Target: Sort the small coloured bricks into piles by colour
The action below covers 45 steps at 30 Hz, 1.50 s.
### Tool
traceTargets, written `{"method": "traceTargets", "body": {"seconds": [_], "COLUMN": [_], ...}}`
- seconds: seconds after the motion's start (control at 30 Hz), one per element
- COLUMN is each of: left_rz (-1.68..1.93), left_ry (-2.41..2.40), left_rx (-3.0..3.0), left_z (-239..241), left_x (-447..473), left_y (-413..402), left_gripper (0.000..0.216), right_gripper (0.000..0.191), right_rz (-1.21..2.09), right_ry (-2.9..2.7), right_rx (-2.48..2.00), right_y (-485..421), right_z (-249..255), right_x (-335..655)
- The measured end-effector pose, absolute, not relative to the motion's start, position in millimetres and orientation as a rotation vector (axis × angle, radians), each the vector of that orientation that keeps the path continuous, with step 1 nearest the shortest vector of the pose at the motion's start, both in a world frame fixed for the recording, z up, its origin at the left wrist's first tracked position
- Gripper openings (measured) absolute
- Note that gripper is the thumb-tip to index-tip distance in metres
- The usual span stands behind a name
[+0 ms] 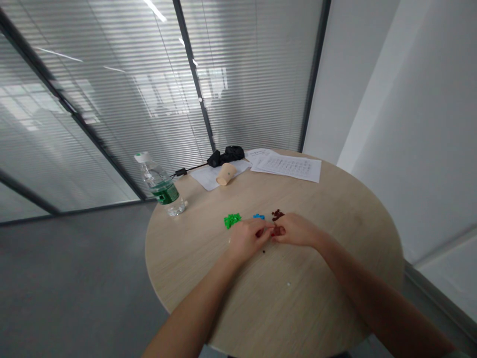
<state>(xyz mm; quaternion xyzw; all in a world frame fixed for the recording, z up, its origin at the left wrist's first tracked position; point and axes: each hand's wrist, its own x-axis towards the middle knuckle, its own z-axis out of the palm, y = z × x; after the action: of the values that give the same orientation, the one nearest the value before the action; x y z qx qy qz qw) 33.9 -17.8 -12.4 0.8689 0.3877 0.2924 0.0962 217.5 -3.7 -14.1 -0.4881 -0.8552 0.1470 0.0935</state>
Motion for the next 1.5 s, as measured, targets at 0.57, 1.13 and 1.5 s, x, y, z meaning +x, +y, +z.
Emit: {"method": "traceTargets", "body": {"seconds": [0.57,1.13,1.5], "left_rz": [0.423,0.195,1.068], "left_ry": [0.56,0.272,1.159], "left_rx": [2.617,2.484,2.37], "left_z": [-8.5,-20.9,-7.7], "left_x": [33.2,51.2,32.7], "left_y": [-21.8,-32.6,-17.0], "left_gripper": [0.013,0.013,0.019], "right_gripper": [0.02,0.011,0.023], "right_rz": [0.557,0.553,1.2], "right_ry": [-2.524,-2.353,-1.97], "right_rx": [-1.162,-1.124,-0.987], "right_y": [2.6,4.0,-0.1], "right_z": [-18.2,-15.5,-15.9], "right_x": [219.6,226.7,215.5]}}
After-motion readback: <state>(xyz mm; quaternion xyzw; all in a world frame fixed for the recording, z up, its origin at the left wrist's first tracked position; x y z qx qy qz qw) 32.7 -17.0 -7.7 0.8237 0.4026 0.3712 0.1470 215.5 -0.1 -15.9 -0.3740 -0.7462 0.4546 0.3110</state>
